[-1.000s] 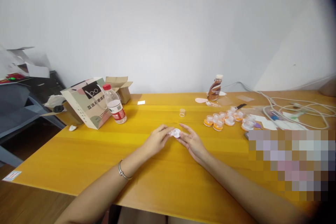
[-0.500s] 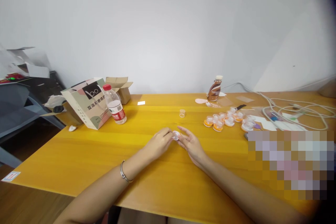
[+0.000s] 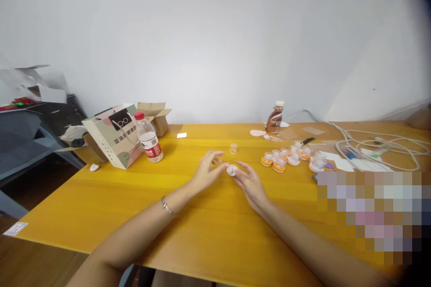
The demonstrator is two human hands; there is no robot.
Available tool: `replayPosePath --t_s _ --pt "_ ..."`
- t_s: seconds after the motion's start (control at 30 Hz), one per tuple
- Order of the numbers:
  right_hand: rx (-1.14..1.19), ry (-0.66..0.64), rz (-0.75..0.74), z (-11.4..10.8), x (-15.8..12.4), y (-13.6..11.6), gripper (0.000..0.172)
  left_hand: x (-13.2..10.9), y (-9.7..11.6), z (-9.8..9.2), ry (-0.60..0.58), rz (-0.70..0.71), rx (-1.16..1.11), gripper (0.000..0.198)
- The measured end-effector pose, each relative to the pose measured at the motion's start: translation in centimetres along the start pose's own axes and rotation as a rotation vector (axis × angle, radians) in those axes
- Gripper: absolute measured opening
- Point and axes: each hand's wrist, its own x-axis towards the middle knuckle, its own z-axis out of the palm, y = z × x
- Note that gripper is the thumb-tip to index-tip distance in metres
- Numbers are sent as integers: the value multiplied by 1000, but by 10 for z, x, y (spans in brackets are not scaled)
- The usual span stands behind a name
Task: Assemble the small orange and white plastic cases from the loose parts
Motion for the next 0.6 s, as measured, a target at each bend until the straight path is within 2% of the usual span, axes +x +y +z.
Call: replayPosePath --t_s 0.07,0.17,0.23,0.3,0.37,0.43,0.53,0.6 --pt "77 69 -26 -6 5 0 39 26 -12 9 48 -31 -5 30" --pt "136 67 -39 -12 10 0 39 61 -31 35 -75 4 32 43" --pt "138 46 -40 -13 11 -1 36 75 -42 55 -148 -32 7 49" --pt "134 36 -39 -14 12 -1 32 80 -49 70 -140 -91 -37 46" --pt "138 37 -39 -14 12 -1 28 76 -53 76 -91 -142 -59 40" --pt "141 39 -35 -14 12 -1 26 64 -53 70 -33 -182 -62 36" --pt "122 19 -39 -10 10 1 24 36 -46 48 72 -234 -132 35" --pt "102 -14 -40 -6 6 2 24 14 -37 31 150 -238 -329 35"
